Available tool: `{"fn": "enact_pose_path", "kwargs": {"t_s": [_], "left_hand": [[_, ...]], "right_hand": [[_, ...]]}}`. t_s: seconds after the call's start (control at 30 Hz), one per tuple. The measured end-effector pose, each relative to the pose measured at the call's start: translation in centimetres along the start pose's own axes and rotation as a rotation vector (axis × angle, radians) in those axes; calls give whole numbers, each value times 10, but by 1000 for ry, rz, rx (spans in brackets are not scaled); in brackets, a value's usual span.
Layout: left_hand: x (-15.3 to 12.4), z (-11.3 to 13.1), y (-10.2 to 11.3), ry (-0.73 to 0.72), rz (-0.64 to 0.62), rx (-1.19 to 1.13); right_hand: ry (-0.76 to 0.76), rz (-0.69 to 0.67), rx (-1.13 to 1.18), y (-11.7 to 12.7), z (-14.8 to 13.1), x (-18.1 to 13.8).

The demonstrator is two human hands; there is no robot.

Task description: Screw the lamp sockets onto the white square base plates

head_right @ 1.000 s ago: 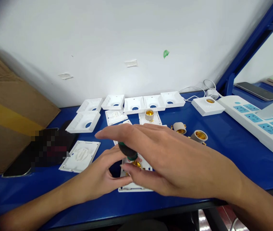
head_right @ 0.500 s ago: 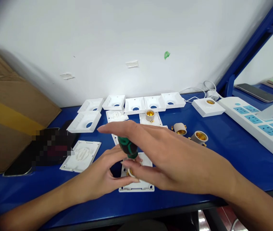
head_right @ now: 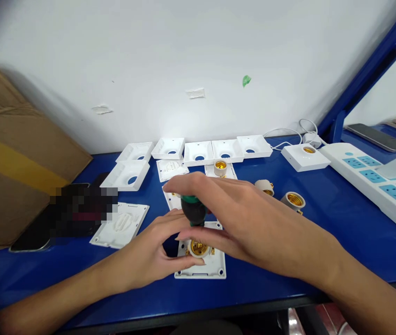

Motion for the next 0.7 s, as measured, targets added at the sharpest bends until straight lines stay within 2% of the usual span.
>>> {"fn": "enact_pose_path", "kwargs": {"t_s": [0.13, 0.3, 0.47, 0.7], "left_hand": [[-1, -1, 0, -2, 10, -13], [-1, -1, 0, -18, 23, -39], [0, -2, 0, 5, 17, -31], [-2, -2, 0, 10, 6, -55]], "right_hand": [[-45, -99, 93, -2, 6, -3], [-22, 12, 43, 2, 5, -3], [53, 34, -13, -1, -3, -1], [-82, -40, 60, 4, 11, -4]]}}
Point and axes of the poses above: each hand's wrist, its own x-axis towards the middle knuckle, its own y-axis out of the back of the hand, z = x × y, the point moved 10 cm from there along x, towards the middle knuckle, and after that the axes turned 5 degrees about x, right-handed, at the moved point
